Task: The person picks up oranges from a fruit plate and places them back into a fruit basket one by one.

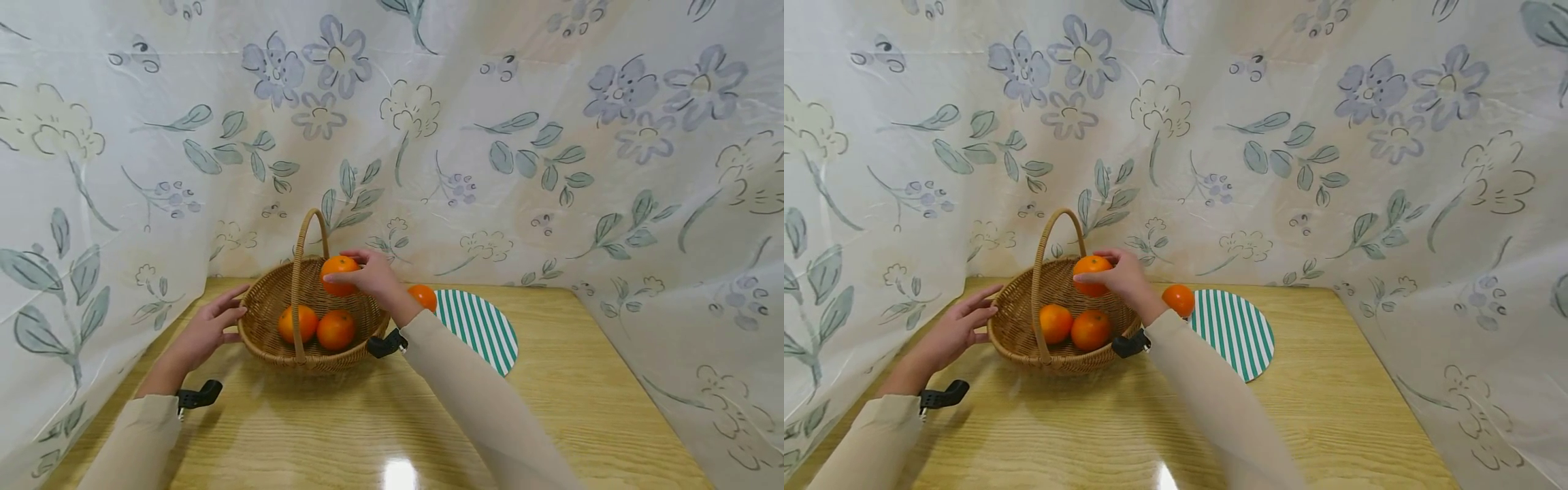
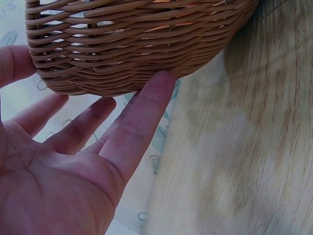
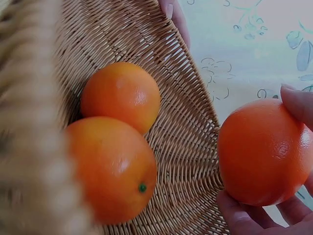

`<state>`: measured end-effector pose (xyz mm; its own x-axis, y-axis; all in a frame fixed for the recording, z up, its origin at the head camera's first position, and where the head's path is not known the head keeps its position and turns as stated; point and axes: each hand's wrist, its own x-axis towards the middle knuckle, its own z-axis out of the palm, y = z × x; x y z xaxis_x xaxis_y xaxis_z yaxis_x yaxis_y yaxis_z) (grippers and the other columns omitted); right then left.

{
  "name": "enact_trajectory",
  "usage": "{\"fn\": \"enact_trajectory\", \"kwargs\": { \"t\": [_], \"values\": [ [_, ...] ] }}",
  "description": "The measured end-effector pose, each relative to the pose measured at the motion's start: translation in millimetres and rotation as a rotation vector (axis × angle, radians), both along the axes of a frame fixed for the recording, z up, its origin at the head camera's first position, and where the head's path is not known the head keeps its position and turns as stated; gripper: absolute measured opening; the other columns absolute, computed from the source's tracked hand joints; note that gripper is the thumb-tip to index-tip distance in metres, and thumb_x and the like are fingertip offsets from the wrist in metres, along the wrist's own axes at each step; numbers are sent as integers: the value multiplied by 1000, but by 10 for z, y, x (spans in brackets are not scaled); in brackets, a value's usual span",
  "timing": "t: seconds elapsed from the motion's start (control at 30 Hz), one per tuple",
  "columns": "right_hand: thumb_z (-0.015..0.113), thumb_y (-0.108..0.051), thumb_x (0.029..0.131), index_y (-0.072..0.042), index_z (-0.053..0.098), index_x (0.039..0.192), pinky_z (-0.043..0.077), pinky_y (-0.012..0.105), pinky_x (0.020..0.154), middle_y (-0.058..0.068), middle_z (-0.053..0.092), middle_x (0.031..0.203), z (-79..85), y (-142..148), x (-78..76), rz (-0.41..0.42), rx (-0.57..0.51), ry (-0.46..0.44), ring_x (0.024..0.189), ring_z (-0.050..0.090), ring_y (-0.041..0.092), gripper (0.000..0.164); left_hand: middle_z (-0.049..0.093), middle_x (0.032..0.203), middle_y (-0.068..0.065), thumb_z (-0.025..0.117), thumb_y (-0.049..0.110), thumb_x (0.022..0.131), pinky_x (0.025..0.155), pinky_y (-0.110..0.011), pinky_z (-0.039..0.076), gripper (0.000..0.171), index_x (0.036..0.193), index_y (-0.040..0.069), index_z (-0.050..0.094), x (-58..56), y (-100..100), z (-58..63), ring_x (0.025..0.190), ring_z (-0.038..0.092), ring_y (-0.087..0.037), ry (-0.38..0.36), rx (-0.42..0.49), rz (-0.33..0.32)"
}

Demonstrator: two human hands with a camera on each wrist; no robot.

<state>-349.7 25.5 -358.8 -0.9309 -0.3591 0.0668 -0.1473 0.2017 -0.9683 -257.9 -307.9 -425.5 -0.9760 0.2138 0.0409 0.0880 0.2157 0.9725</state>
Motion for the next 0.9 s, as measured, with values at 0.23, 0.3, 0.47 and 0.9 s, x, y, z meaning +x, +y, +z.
{"fn": "enact_trajectory", "kwargs": {
  "t": [0.23,0.3,0.47,0.9],
  "values": [
    [94,-28,74,-18,68,131,57,34,93,4,68,124,21,-170,-108,-20,23,-39,110,64,22,63,27,157,-36,46,30,111,87,-35,61,65,166,11,15,-16,25,-11,116,60,-10,-7,7,14],
    [94,-27,74,-17,68,130,57,33,93,4,68,124,20,-215,-146,-12,30,-34,109,64,22,62,27,157,-36,45,30,111,88,-35,61,65,166,11,15,-17,31,-9,116,60,-9,-10,12,17],
    [93,-24,75,-13,69,129,57,30,90,7,68,123,9,-299,-208,12,46,-44,105,63,21,60,26,158,-36,45,30,111,88,-35,61,65,166,11,15,-19,50,1,117,60,-9,-9,14,23],
    [91,-19,78,-7,68,129,59,30,83,11,67,125,-148,-396,-368,86,150,-123,98,65,19,58,27,159,-34,46,32,111,89,-35,61,66,166,12,15,-61,135,19,124,57,-22,-17,-6,55]
  ]
}}
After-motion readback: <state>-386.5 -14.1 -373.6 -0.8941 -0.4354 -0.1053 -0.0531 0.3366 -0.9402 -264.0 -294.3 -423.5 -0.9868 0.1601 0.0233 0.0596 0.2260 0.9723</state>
